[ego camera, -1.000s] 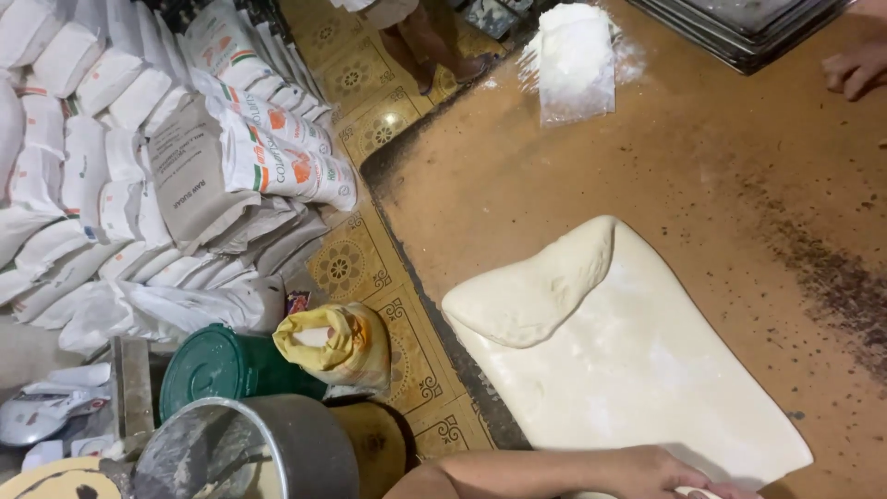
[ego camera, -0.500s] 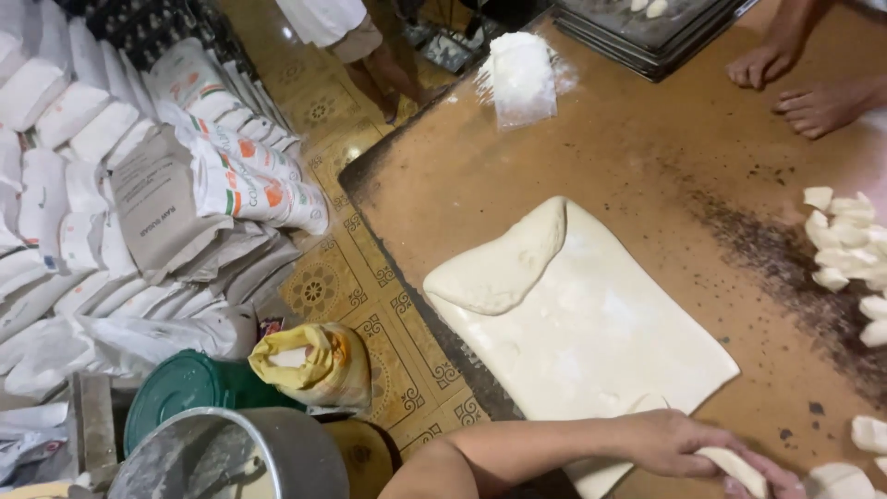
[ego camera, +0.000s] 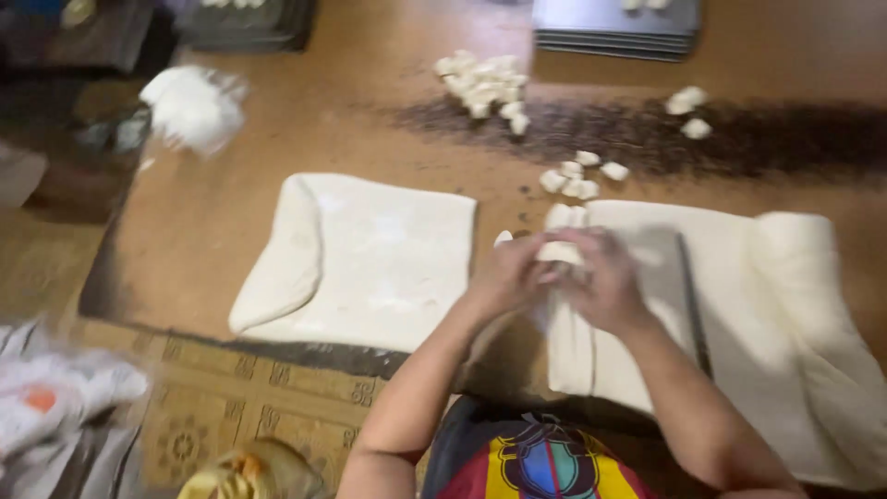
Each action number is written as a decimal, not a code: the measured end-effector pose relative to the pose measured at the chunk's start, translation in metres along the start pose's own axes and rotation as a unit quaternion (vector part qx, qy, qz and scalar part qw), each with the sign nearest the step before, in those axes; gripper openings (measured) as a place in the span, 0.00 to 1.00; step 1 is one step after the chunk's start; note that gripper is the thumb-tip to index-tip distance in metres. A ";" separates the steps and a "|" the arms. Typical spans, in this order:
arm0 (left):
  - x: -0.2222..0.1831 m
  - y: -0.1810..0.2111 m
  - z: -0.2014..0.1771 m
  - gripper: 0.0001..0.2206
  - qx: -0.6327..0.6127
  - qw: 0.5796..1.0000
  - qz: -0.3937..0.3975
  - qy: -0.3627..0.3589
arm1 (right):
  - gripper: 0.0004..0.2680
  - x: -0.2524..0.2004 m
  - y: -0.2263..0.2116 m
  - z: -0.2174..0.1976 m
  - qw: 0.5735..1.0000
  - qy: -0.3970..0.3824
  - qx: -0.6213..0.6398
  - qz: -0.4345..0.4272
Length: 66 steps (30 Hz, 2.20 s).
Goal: Cutting dough into small pieces and rolling them into uniform balls on a bakery work table.
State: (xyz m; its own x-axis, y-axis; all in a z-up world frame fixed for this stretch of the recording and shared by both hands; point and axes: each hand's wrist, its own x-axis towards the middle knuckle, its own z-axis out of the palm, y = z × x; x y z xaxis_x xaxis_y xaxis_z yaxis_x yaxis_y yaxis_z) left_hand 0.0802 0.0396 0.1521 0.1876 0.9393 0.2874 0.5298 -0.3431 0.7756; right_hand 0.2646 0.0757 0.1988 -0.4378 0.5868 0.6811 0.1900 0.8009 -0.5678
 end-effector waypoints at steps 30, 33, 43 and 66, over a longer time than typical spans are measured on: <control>0.028 -0.047 0.018 0.11 -0.207 0.973 0.051 -0.086 | 0.05 -0.020 0.048 0.042 0.982 0.002 -0.154 0.109; 0.037 -0.027 0.010 0.07 -0.196 0.979 0.016 -0.045 | 0.08 -0.026 0.076 0.068 0.973 0.063 -0.151 0.160; 0.054 -0.063 -0.016 0.40 -0.080 0.980 -0.087 -0.162 | 0.27 0.004 0.092 0.052 0.913 -0.099 -0.198 0.344; 0.057 -0.025 0.016 0.41 0.050 0.994 0.052 -0.087 | 0.12 -0.023 0.060 0.001 0.997 -0.033 0.008 0.069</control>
State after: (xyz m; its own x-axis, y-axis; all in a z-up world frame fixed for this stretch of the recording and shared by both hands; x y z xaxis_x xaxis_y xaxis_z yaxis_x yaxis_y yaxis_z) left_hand 0.0911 0.1016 0.1396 0.3808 0.8890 0.2541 0.5779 -0.4434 0.6851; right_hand 0.2853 0.1103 0.1486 -0.4652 0.6824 0.5639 0.2385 0.7101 -0.6625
